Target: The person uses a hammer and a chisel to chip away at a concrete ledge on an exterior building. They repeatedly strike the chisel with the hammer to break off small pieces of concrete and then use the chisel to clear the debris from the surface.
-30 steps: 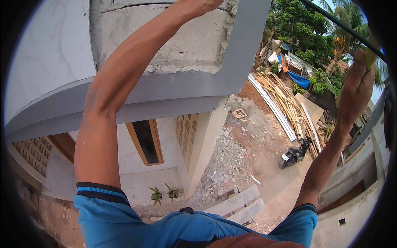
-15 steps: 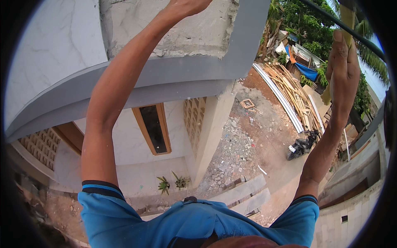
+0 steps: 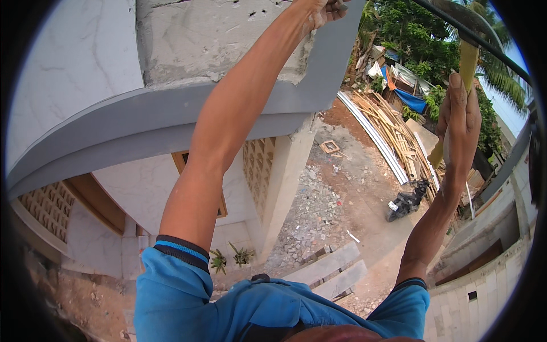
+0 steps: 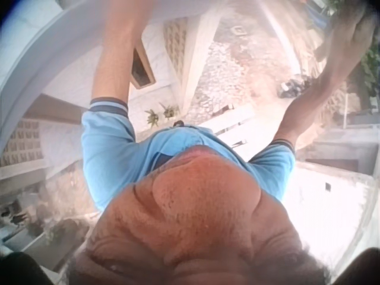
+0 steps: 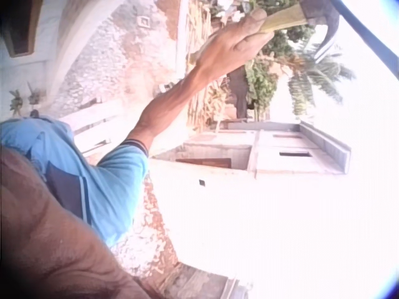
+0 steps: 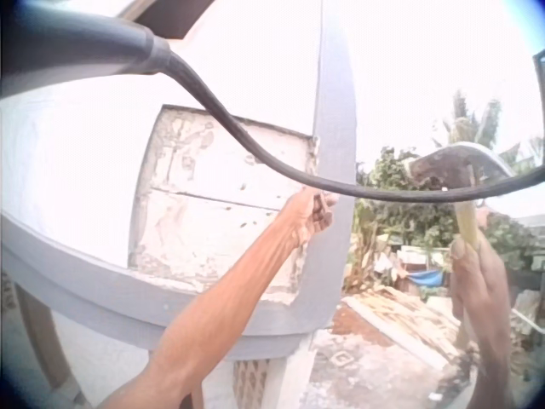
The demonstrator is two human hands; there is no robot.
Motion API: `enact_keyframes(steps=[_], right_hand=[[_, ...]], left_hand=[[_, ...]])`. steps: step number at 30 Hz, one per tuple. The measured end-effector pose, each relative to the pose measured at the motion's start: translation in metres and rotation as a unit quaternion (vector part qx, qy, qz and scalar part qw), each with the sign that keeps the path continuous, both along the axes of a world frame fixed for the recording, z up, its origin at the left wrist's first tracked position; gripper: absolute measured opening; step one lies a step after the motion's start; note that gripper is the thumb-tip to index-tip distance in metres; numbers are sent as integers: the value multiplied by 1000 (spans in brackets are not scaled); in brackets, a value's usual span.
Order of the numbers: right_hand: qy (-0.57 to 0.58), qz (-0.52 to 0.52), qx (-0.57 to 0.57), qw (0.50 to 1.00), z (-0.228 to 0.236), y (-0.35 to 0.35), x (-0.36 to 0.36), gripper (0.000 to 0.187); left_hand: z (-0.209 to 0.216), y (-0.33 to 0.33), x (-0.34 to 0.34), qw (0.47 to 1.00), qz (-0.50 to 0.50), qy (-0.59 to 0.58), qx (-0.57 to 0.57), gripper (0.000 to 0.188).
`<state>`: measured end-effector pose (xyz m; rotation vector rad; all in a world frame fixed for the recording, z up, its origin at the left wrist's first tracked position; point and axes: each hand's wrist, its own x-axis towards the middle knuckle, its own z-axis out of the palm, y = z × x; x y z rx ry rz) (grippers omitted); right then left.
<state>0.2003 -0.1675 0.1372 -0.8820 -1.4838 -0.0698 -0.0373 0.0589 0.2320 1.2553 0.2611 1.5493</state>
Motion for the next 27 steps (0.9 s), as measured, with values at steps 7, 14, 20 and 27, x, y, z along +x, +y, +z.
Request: enact_keyframes(steps=[7, 14, 20, 27], right_hand=[[-19, 22, 55, 998, -7, 7, -23, 38], [-72, -109, 285, 950, -15, 44, -57, 30], [-209, -161, 207, 942, -14, 137, -88, 28], [-62, -100, 390, 913, -27, 120, -106, 30]], left_hand=[[5, 28, -34, 992, -122, -21, 32, 15], [29, 1, -10, 982, -133, -131, -15, 19], [26, 8, -3, 984, -140, -99, -41, 18], [17, 32, -15, 972, -219, -83, 28, 29]])
